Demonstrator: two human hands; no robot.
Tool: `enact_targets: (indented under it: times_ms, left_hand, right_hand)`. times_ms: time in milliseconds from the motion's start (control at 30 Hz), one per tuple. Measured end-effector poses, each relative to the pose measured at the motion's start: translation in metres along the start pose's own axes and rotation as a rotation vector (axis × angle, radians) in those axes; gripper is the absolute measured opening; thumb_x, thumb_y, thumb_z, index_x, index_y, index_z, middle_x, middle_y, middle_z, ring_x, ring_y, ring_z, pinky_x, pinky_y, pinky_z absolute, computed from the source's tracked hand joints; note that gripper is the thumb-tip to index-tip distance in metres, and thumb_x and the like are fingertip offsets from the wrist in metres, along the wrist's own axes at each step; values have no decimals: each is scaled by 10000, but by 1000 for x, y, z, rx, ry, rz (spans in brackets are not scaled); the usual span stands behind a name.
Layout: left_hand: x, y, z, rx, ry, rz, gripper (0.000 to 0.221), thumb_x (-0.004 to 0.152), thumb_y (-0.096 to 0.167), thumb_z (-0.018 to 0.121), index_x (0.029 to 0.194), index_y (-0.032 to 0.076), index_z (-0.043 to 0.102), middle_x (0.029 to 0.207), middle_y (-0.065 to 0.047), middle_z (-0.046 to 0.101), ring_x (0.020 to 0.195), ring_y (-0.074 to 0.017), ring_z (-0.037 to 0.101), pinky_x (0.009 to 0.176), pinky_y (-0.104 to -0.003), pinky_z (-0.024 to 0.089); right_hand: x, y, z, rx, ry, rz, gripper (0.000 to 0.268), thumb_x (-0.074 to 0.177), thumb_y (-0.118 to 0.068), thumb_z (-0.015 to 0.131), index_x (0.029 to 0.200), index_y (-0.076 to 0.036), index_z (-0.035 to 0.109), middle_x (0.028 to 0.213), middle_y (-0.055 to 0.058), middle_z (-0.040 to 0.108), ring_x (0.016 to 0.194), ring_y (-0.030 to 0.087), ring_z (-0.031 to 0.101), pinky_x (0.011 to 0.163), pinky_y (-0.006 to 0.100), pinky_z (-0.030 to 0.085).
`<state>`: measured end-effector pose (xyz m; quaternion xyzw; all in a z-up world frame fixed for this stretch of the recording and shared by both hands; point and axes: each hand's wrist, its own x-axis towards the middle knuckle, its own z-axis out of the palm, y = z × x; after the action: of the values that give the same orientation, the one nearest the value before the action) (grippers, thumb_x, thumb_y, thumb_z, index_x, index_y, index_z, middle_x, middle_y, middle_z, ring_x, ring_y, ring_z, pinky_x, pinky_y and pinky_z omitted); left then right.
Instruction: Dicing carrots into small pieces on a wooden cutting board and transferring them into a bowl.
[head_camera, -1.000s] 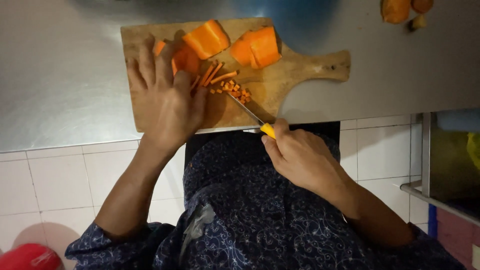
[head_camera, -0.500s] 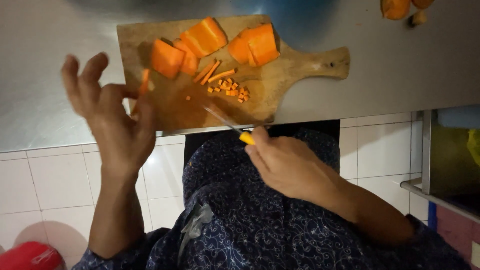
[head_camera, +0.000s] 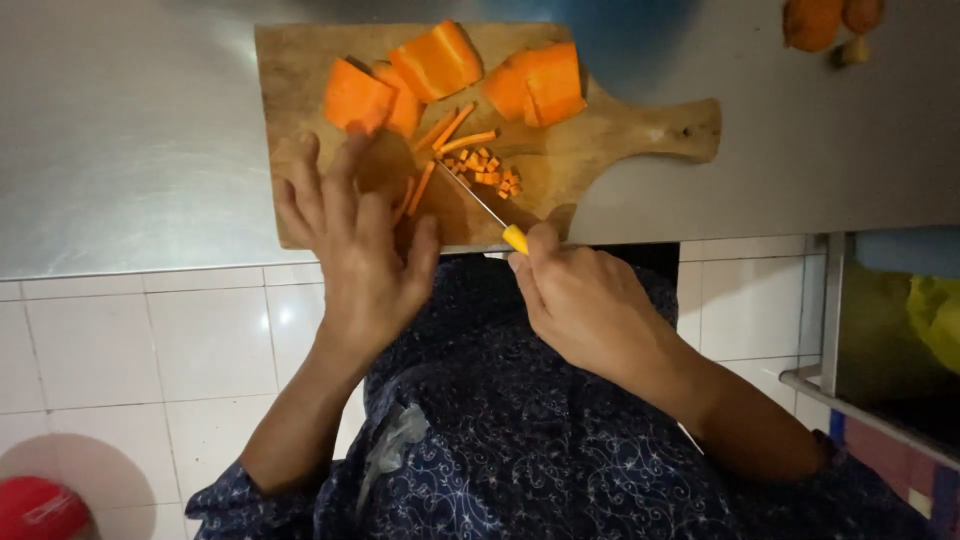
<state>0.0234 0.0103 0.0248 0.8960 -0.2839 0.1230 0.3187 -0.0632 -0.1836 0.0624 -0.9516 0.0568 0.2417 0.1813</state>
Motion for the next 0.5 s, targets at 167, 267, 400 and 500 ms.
enact_targets:
  times_ms: [167, 267, 400, 500]
  left_hand:
    - [-22, -7, -3, -25, 122, -68, 336, 953, 369, 728, 1133, 94, 659, 1560, -131, 403, 1526, -376, 175, 1209, -640, 171]
    - [-30, -4, 5, -19, 174, -104, 329, 969, 342, 759, 1107, 73, 629, 1536, -158, 430, 1506, -420, 228, 1195, -634, 164]
    - [-28, -4, 21, 69, 252, -122, 256, 1009, 342, 780, 1067, 103, 707, 1492, -167, 498, 1493, -421, 265, 1207, -571, 32]
    - [-20, -3, 19, -13, 264, -94, 82, 1017, 137, 716, 949, 99, 688, 1475, -170, 510, 1488, -451, 261, 1199, -607, 29]
  right_hand:
    - [-2, 2, -1, 10, -9, 16, 346, 1103, -364, 371, 1162, -35, 461, 727, 162, 714, 576, 438, 691, 519, 595, 542]
    - [0, 4, 1, -38, 10, 10, 334, 1105, -376, 378, 1136, -52, 454, 720, 169, 709, 573, 453, 686, 509, 604, 541]
    - [-2, -1, -7, -54, -46, 3, 299, 1110, -362, 386, 1124, -76, 471, 720, 144, 707, 551, 399, 694, 498, 561, 551]
    - [-5, -1, -9, -15, -78, 37, 316, 1107, -390, 368, 1090, -91, 472, 741, 138, 710, 568, 409, 682, 528, 582, 535]
